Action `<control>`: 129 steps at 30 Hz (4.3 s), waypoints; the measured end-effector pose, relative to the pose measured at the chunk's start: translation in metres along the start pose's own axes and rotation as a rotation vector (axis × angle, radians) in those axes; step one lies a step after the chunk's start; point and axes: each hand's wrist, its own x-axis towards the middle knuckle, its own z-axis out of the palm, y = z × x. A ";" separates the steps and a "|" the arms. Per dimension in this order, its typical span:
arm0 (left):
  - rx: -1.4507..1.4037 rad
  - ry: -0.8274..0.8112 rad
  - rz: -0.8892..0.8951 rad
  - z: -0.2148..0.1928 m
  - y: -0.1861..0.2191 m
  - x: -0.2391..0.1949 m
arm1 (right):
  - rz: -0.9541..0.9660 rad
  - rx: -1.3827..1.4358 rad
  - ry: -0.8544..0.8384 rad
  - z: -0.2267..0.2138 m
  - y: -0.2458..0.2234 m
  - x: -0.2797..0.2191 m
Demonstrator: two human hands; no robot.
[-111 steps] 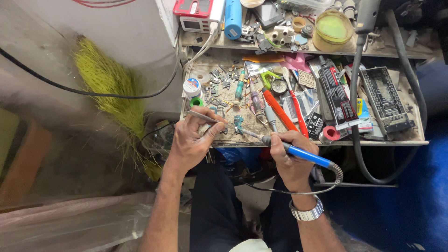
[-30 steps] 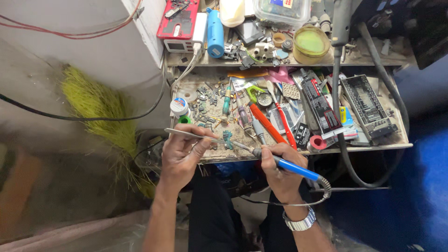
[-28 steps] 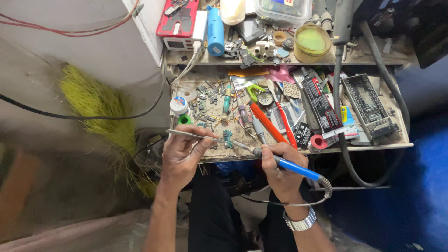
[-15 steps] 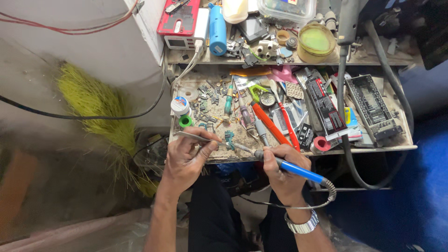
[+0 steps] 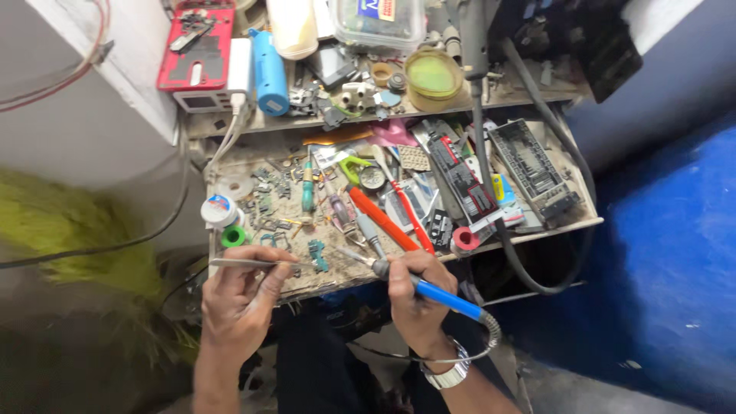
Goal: The person uses a soldering iron and tweezers to work on a small electronic component on a cluttered workbench. They repeatedly apply heat to the component while holding it steady, occasionally adjusting its position. The workspace contains various tools and electronic parts.
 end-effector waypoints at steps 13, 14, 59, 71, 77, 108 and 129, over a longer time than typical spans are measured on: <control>0.073 0.011 -0.079 -0.002 0.004 -0.002 | -0.206 -0.506 0.363 -0.065 -0.013 0.027; 0.067 0.008 -0.083 -0.002 0.005 -0.002 | -0.168 -0.471 0.485 -0.075 -0.012 0.036; 0.147 -0.023 0.046 -0.005 0.002 0.003 | 0.036 -0.027 -0.241 -0.004 -0.004 0.014; 0.147 -0.031 0.054 -0.005 0.003 0.005 | 0.019 0.012 -0.246 -0.002 -0.005 0.015; 0.133 -0.025 0.028 -0.005 0.003 0.004 | 0.026 -0.037 -0.242 -0.002 -0.008 0.016; 0.838 -0.272 0.455 0.055 0.082 0.066 | 0.024 0.276 0.179 -0.057 -0.041 0.015; 1.532 -0.207 0.079 0.025 0.001 0.158 | 0.004 0.144 0.168 -0.078 -0.048 0.023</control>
